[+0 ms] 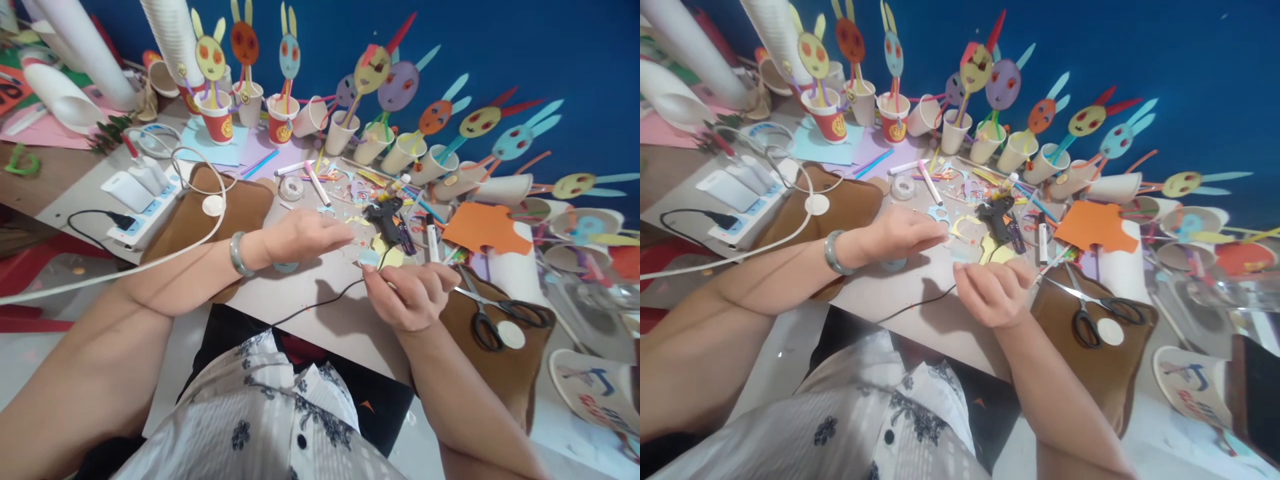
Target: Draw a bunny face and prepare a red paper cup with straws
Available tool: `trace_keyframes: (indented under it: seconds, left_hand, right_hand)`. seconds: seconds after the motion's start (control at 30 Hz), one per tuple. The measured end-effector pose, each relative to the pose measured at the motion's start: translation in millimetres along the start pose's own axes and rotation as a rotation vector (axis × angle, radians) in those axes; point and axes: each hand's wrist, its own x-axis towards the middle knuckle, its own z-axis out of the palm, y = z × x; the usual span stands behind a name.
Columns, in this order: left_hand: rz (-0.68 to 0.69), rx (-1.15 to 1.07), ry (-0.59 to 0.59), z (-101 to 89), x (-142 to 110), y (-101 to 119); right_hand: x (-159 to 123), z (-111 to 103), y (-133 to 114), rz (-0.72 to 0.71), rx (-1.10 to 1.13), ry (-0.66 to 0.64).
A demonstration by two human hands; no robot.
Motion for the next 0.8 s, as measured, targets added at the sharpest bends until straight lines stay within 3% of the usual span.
trace_keyframes:
  seconds: [0.23, 0.43, 0.6, 0.73, 0.8]
  left_hand:
    - [0.158, -0.235, 0.037, -12.0, -8, 6]
    - [0.191, -0.261, 0.002, -18.2, -9, 11]
    - [0.181, -0.288, 0.042, -15.2, -10, 10]
    - [0.153, -0.280, 0.103, -9.3, -8, 9]
    - [0.117, -0.287, 0.169, -6.2, -7, 10]
  right_hand:
    - [-9, 2, 6, -0.036, -0.133, 0.045]
    - [-9, 0, 6, -0.070, -0.029, 0.139]
    - [-5, -3, 2, -0.053, -0.150, 0.164]
    - [3, -5, -7, -0.094, -0.060, 0.336]
    - [9, -5, -12, -0.049, -0.008, 0.401]
